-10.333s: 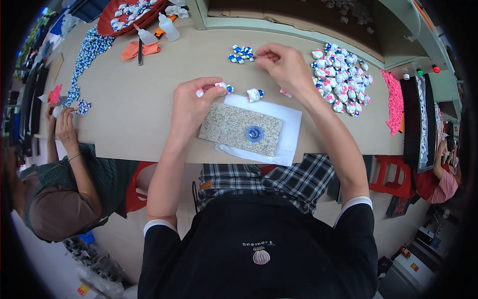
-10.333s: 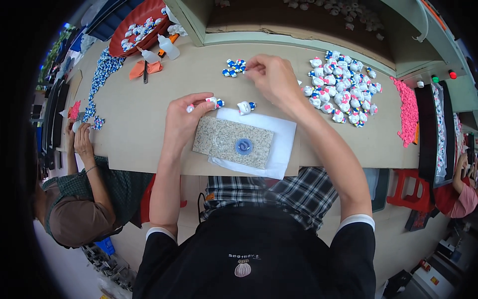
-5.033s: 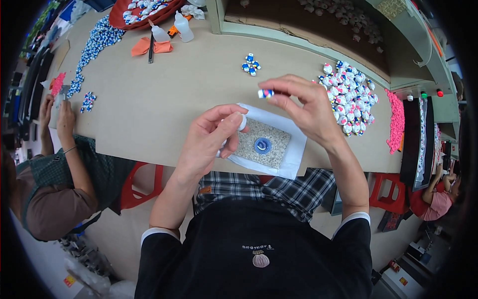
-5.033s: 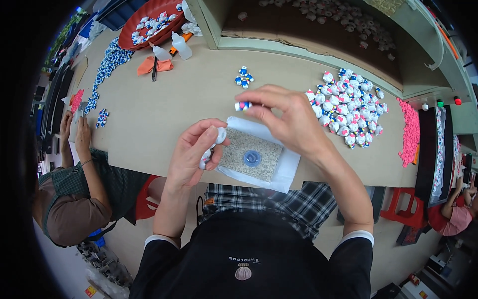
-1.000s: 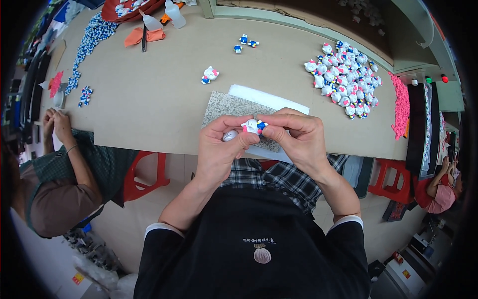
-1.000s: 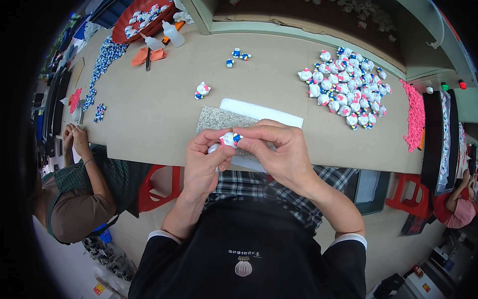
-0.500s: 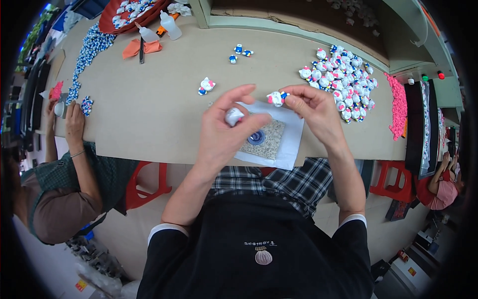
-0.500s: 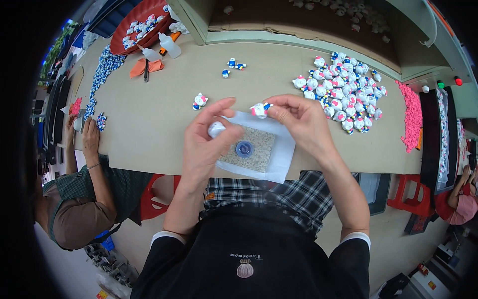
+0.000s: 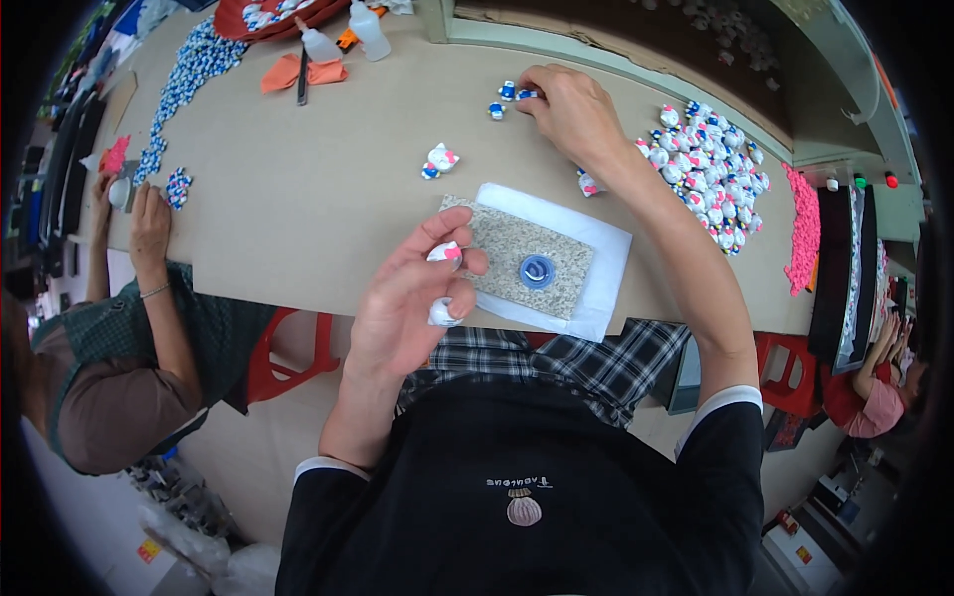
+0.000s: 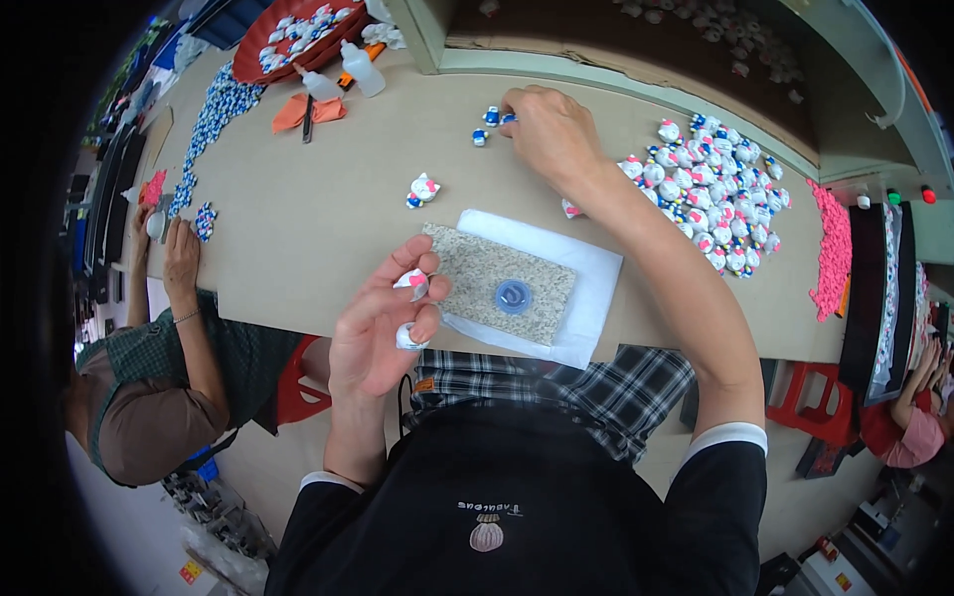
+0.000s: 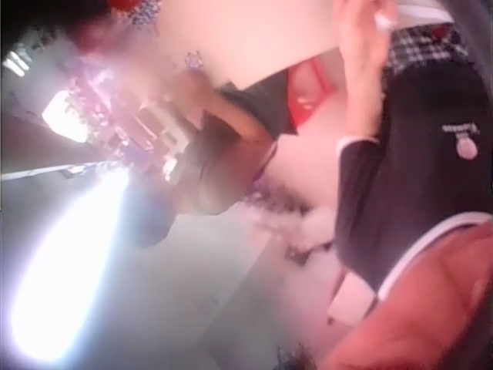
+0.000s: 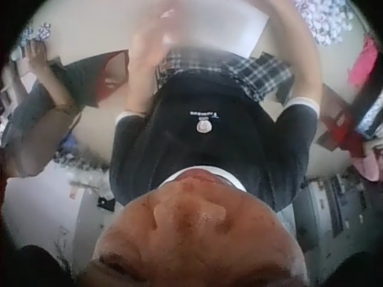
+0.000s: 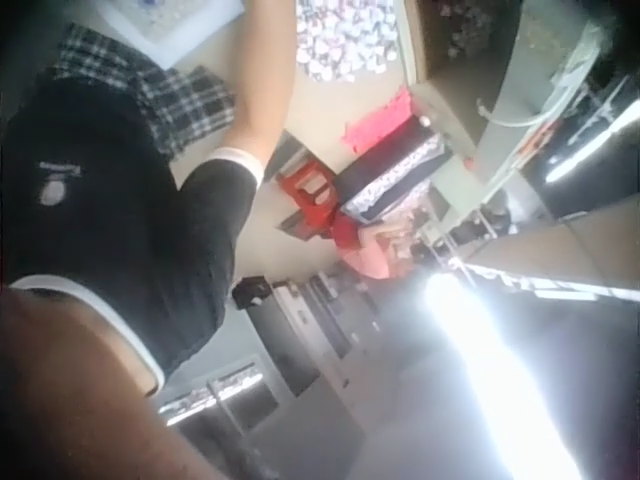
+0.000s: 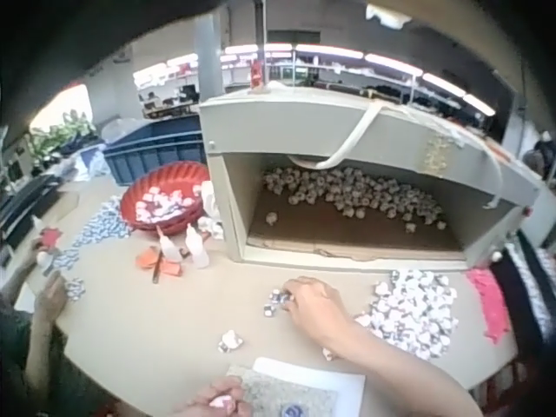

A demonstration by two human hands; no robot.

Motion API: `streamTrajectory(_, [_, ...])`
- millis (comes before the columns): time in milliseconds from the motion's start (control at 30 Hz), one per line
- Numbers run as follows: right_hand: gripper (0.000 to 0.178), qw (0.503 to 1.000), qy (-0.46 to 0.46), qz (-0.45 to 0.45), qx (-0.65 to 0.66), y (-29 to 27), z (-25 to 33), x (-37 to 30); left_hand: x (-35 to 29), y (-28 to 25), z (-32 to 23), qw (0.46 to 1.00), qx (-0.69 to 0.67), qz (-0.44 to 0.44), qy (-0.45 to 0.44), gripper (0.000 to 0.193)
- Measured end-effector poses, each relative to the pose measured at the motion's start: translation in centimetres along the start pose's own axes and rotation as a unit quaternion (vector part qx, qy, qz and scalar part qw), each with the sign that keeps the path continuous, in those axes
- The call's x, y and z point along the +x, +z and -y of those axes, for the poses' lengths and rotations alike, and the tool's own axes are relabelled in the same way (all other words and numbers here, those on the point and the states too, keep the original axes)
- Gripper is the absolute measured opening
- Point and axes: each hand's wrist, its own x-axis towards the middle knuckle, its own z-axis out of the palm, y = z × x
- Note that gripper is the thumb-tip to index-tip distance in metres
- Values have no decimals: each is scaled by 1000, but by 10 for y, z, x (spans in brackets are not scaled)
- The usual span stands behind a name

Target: The person assembles toy figurines by dipping small component parts into adhesive in a cap container and attaching them to figurine bodies by hand, placing the assembled figurines into a pile and refilling adhesive with a squeeze bottle.

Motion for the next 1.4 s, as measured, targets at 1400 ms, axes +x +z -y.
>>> streamTrajectory(1400, [19,820,218,129,513,-68,71,-127,-16,-20,36,990,131,-13,55,23])
